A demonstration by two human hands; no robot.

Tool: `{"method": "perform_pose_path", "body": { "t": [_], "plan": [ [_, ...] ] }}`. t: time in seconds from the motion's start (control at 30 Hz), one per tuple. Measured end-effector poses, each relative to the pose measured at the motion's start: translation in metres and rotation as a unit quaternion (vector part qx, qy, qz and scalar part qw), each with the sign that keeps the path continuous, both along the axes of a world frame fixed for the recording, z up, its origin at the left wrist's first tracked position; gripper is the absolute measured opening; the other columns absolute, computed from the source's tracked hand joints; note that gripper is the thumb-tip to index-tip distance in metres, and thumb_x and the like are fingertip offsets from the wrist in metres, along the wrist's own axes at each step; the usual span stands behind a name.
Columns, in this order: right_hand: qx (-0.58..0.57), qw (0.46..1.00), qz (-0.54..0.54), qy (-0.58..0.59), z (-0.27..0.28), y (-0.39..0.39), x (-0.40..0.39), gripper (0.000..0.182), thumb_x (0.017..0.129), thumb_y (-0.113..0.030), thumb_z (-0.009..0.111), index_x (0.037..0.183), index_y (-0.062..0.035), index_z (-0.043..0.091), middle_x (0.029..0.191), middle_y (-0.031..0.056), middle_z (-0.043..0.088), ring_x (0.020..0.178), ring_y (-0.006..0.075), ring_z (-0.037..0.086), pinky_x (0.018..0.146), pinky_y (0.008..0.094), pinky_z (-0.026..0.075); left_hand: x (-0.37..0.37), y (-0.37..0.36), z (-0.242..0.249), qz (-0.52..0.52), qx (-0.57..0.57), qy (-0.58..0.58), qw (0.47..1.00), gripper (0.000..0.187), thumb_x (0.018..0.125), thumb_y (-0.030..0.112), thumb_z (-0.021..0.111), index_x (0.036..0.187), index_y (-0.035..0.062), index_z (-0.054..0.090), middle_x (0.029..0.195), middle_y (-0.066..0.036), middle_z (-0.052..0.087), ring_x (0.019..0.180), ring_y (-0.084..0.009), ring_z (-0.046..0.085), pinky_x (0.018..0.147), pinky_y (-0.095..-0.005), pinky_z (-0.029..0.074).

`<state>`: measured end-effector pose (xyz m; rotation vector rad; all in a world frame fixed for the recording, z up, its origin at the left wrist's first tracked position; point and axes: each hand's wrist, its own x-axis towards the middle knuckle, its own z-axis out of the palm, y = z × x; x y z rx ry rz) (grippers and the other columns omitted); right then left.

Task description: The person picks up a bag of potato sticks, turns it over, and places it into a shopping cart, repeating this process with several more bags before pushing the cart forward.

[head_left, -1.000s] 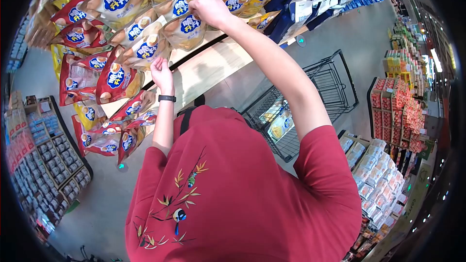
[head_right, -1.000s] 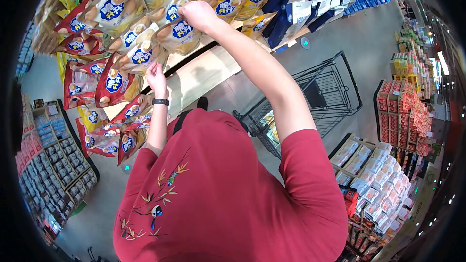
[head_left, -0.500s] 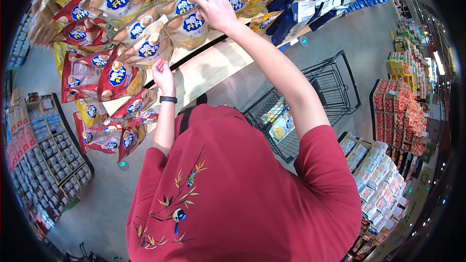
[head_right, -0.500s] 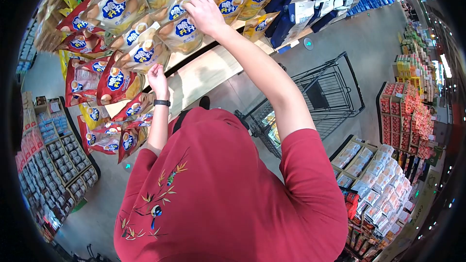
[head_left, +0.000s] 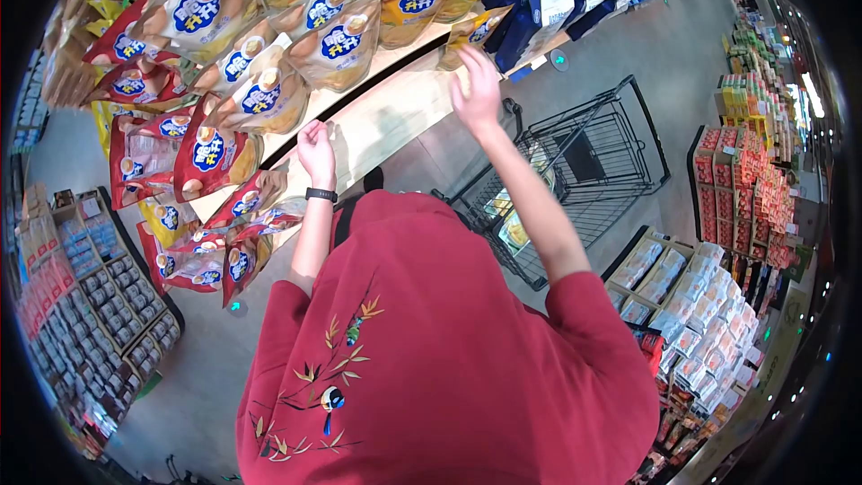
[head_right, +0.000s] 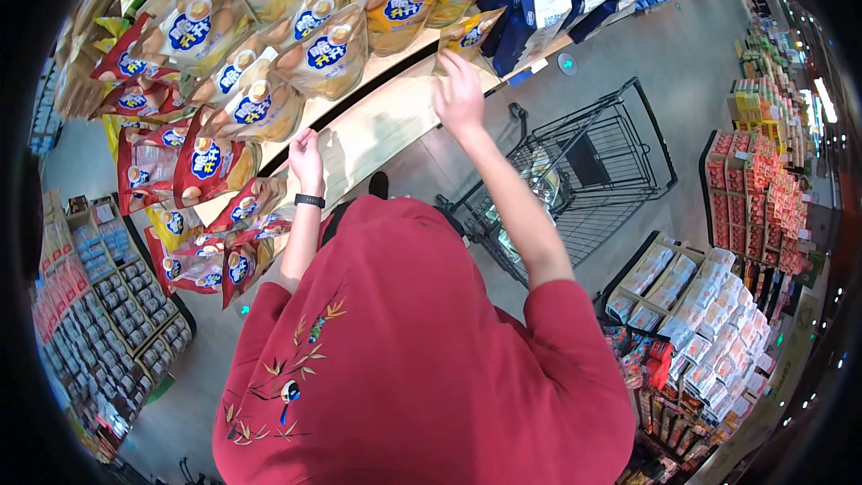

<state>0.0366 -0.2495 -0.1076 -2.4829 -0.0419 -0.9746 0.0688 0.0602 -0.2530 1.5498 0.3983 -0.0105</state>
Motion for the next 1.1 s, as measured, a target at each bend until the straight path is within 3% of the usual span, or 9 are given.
{"method": "perform_pose_path", "body": {
  "t": [0.23,0.43,0.6,0.77,0.8,0.9,0.97,1.03,1.1],
  "plan": [
    [0.076,0.925,-0.3,0.223,-0.132,-0.034,-0.31,0.045,0.083,-0.003,0.064,0.127,0.0023,0.057,0.132,0.0228,0.057,0.125,0.0402,0.053,0.109,0.0456,0.042,-0.029,-0.067,-0.015,-0.264,0.034,0.099,0.959,0.024,0.099,0.016,0.065,0.118,0.0003,0.065,0.105,-0.005,0.071,0.097,-0.0109,0.063,0.09,-0.0243,0.049],
    [0.129,0.807,-0.496,0.294,-0.148,0.012,-0.506,0.04,0.084,-0.003,0.067,0.123,0.0006,0.058,0.124,0.0194,0.06,0.12,0.0386,0.056,0.104,0.0448,0.045,-0.096,-0.16,-0.036,-0.523,0.077,0.121,0.84,0.035,0.096,0.025,0.069,0.119,-0.0004,0.069,0.104,-0.009,0.075,0.096,-0.0154,0.069,0.089,-0.028,0.052],
    [0.196,0.756,-0.561,0.275,-0.156,0.03,-0.541,0.037,0.085,-0.006,0.067,0.122,-0.0022,0.06,0.125,0.0177,0.061,0.12,0.0372,0.056,0.103,0.0441,0.046,-0.172,-0.23,-0.053,-0.679,0.15,0.099,0.712,0.046,0.094,0.032,0.068,0.124,-0.0025,0.066,0.11,-0.015,0.074,0.102,-0.0219,0.071,0.091,-0.0308,0.053],
    [0.265,0.764,-0.539,0.234,-0.17,0.023,-0.541,0.036,0.088,-0.008,0.066,0.123,-0.0031,0.06,0.125,0.0172,0.062,0.118,0.037,0.058,0.101,0.0435,0.048,-0.245,-0.274,-0.079,-0.742,0.269,0.047,0.612,0.065,0.09,0.039,0.07,0.137,-0.0037,0.056,0.122,-0.022,0.07,0.116,-0.0283,0.067,0.099,-0.0364,0.051],
    [0.28,0.765,-0.533,0.229,-0.166,0.017,-0.539,0.035,0.088,-0.008,0.066,0.123,-0.0026,0.06,0.124,0.0173,0.062,0.118,0.037,0.059,0.1,0.0433,0.048,-0.257,-0.282,-0.079,-0.754,0.282,0.06,0.59,0.077,0.089,0.044,0.071,0.143,-0.0057,0.048,0.132,-0.026,0.064,0.12,-0.0315,0.065,0.101,-0.038,0.05],
    [0.316,0.766,-0.513,0.225,-0.162,-0.009,-0.542,0.034,0.091,-0.011,0.064,0.123,-0.0022,0.059,0.124,0.0177,0.062,0.115,0.0376,0.06,0.097,0.0435,0.05,-0.292,-0.301,-0.071,-0.766,0.278,0.076,0.575,0.085,0.088,0.046,0.072,0.148,-0.0073,0.041,0.138,-0.03,0.058,0.119,-0.0352,0.065,0.101,-0.0392,0.051],
    [0.342,0.767,-0.499,0.216,-0.17,-0.032,-0.549,0.034,0.092,-0.012,0.064,0.124,-0.002,0.058,0.124,0.0181,0.062,0.115,0.0384,0.061,0.096,0.0439,0.051,-0.311,-0.307,-0.089,-0.784,0.272,0.076,0.553,0.099,0.088,0.048,0.073,0.153,-0.0089,0.023,0.138,-0.034,0.055,0.117,-0.0382,0.065,0.099,-0.0409,0.052],
    [0.344,0.779,-0.482,0.207,-0.185,-0.06,-0.554,0.034,0.091,-0.013,0.064,0.123,-0.0029,0.058,0.124,0.0179,0.061,0.115,0.0385,0.06,0.096,0.045,0.051,-0.328,-0.322,-0.08,-0.787,0.314,0.081,0.524,0.106,0.087,0.044,0.075,0.154,-0.0101,0.013,0.137,-0.036,0.054,0.117,-0.0434,0.064,0.099,-0.0424,0.051],
    [0.357,0.773,-0.476,0.22,-0.208,-0.086,-0.563,0.035,0.091,-0.015,0.066,0.123,-0.0027,0.057,0.124,0.0186,0.06,0.115,0.039,0.059,0.096,0.0459,0.051,-0.353,-0.329,-0.077,-0.754,0.359,0.006,0.551,0.11,0.085,0.029,0.079,0.153,-0.012,0.004,0.136,-0.041,0.051,0.125,-0.0485,0.056,0.107,-0.0438,0.045]
  ]
}}
